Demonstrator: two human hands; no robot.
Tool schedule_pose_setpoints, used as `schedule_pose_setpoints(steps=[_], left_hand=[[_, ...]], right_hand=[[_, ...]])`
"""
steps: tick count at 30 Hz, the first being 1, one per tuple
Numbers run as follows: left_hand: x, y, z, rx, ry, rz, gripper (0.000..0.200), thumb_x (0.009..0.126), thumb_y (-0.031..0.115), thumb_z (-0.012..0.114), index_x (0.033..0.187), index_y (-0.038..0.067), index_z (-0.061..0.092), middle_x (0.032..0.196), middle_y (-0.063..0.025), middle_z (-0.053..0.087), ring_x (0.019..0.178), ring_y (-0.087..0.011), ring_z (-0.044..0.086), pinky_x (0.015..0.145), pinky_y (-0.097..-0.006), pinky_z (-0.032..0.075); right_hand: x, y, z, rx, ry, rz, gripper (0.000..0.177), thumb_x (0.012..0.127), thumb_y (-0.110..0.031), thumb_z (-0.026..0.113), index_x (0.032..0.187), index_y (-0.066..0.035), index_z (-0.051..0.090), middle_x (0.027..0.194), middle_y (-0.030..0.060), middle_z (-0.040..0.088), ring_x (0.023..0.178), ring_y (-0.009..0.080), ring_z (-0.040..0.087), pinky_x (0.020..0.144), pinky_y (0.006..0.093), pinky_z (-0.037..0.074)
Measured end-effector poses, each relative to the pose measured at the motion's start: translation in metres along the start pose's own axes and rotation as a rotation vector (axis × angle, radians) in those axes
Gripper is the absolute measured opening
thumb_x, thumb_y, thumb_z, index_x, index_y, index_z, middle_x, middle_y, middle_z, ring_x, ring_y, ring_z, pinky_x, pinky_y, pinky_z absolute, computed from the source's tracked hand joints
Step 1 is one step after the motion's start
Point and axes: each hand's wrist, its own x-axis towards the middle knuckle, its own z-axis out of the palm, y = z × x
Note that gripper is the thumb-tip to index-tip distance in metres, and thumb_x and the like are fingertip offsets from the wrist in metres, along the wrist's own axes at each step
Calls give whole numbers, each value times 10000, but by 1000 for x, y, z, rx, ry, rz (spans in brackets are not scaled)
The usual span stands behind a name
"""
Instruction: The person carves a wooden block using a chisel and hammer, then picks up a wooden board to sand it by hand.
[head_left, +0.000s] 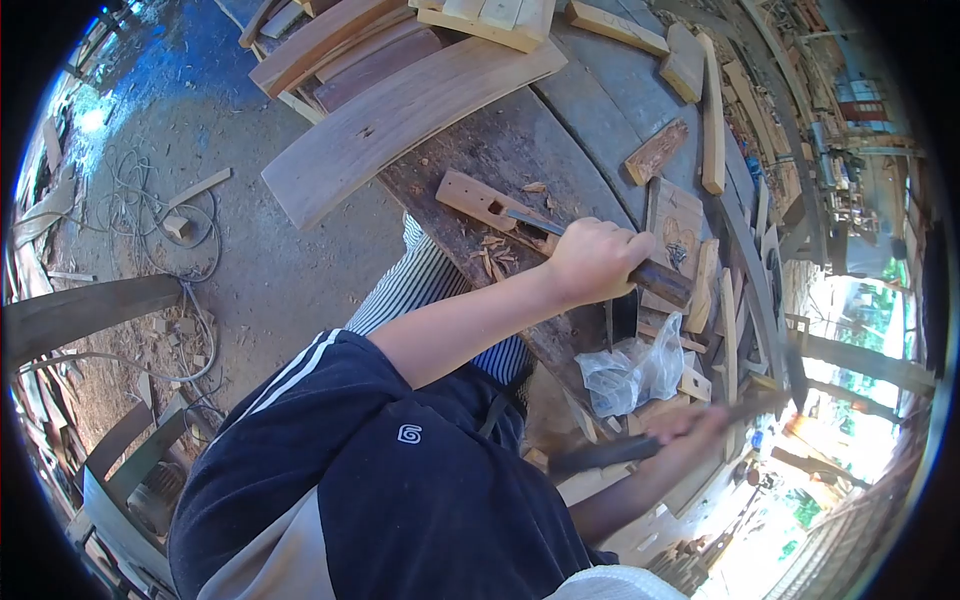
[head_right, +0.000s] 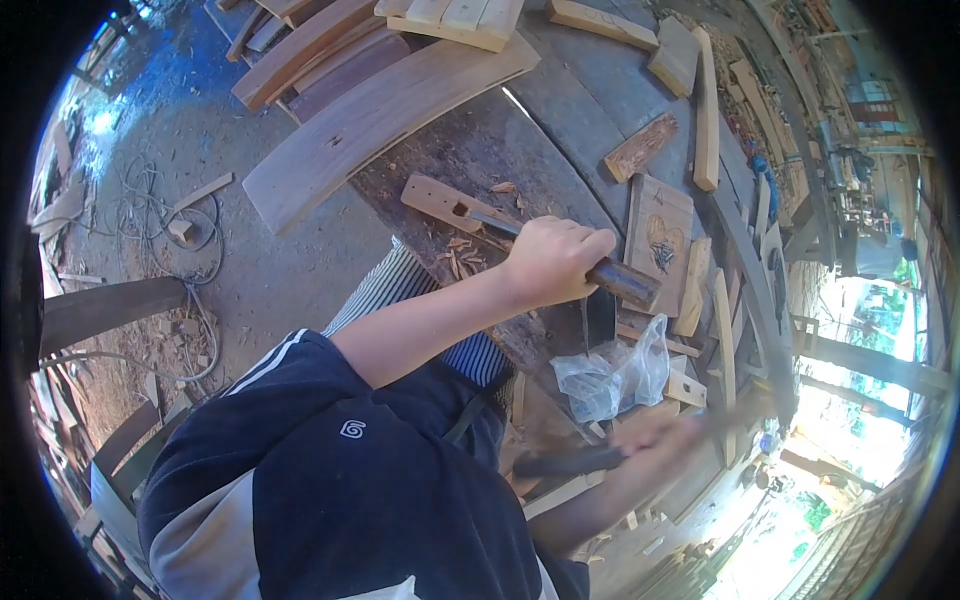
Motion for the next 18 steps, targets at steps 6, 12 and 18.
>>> schedule_pose_setpoints(steps=[6, 12, 18], left_hand=[[4, -6, 0, 17, 21, -54, 250, 637, 185, 721, 774, 114, 524, 630, -48, 615, 619, -255, 655, 578, -381, 515], [6, -7, 1, 2, 3, -77, 281, 601, 117, 730, 777, 110, 512, 646, -49, 603, 639, -262, 644, 573, -381, 501], [9, -22, -13, 9, 68, -175, 287, 602, 127, 737, 785, 112, 517, 618, -64, 593, 595, -292, 629, 529, -411, 483]], right_hand=[[-9, 4, -14, -448, -327, 404, 175, 1031, -245, 461, 1032, -73, 433, 608, 24, 414, 402, 90, 372, 356, 252, 350], [0, -9, -1, -144, 9, 50, 285, 1049, -391, 404, 1002, -128, 506, 591, -16, 410, 394, 66, 354, 351, 236, 332], [-4, 4, 3, -564, -521, 408, 182, 1036, -202, 443, 1009, -23, 460, 575, 36, 436, 393, 107, 399, 346, 250, 339]])
